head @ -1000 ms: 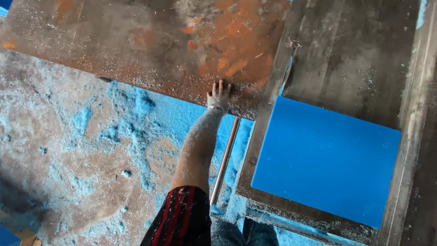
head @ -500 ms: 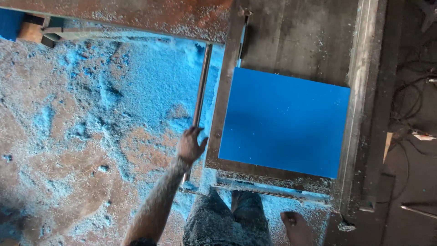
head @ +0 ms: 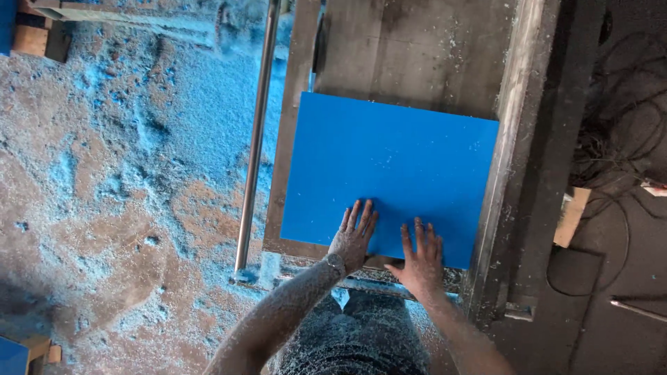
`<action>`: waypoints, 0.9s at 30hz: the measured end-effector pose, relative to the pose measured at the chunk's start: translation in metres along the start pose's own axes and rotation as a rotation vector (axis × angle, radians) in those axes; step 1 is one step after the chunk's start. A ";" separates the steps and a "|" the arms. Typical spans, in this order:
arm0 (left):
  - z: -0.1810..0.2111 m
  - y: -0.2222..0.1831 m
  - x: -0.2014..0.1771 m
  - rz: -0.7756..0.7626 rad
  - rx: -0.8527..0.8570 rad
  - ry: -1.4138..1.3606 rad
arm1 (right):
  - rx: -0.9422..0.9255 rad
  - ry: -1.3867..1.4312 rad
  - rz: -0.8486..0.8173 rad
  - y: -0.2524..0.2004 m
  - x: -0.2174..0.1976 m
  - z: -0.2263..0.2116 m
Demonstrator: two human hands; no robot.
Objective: Cutting blue plastic boards using a table saw on a production floor.
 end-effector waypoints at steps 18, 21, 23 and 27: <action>-0.002 0.032 0.012 0.107 0.048 0.150 | 0.113 0.031 -0.052 0.023 -0.008 0.010; -0.005 0.033 0.008 0.133 0.038 0.162 | 0.108 0.016 -0.015 0.028 0.000 0.011; -0.003 0.035 0.006 0.086 0.036 0.153 | 0.108 -0.005 0.043 0.029 0.008 0.015; -0.004 0.038 0.008 0.089 0.014 0.183 | 0.117 -0.052 0.007 0.035 0.014 0.017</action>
Point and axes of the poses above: each hand's wrist, its own y-axis towards the middle knuckle, its own x-axis out of the palm, z = x × y, the point moved 2 cm from there along y, towards the middle knuckle, and after that the axes turned 3 degrees about y, right-handed, at the moved point
